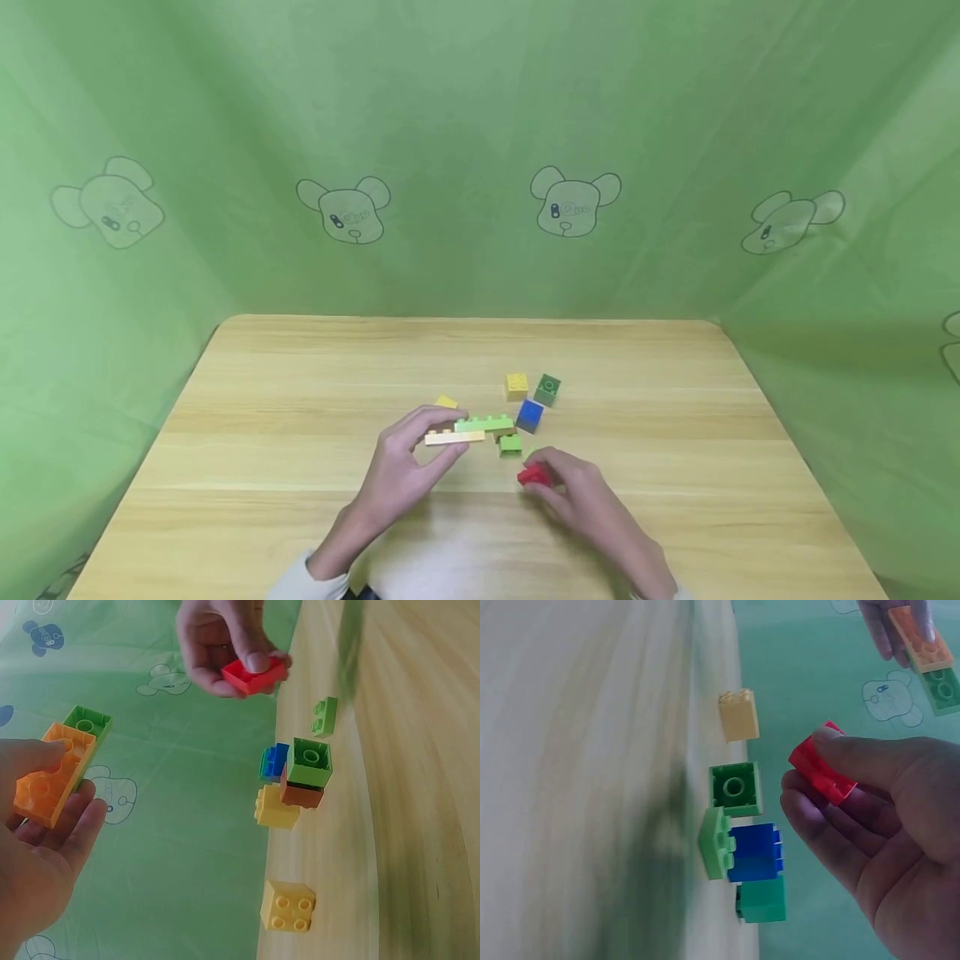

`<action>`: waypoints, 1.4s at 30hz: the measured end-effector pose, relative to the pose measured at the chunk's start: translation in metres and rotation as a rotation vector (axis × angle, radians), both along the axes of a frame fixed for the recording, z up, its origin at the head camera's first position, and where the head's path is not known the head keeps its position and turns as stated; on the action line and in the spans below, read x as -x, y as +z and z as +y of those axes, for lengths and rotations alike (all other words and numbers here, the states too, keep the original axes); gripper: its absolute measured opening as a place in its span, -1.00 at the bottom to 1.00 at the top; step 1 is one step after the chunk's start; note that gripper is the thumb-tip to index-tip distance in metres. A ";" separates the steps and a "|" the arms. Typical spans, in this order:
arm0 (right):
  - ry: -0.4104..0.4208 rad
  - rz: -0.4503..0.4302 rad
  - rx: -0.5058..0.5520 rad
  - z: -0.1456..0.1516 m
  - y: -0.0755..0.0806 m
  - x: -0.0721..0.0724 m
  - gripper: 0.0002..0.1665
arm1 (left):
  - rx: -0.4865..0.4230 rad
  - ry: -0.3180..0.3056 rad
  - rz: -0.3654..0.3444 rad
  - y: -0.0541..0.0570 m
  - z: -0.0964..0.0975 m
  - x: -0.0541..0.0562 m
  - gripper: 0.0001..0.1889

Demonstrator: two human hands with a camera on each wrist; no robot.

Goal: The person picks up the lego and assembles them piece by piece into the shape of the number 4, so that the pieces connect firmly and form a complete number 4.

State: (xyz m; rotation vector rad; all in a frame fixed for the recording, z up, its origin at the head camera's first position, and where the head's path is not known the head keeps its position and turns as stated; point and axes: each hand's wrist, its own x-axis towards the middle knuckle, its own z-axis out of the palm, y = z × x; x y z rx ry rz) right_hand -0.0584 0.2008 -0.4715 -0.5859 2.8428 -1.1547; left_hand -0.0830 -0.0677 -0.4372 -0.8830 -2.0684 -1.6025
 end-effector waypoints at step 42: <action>0.043 0.513 0.271 -0.008 0.053 -0.002 -0.58 | 0.026 -0.011 0.002 0.001 0.007 -0.004 -0.60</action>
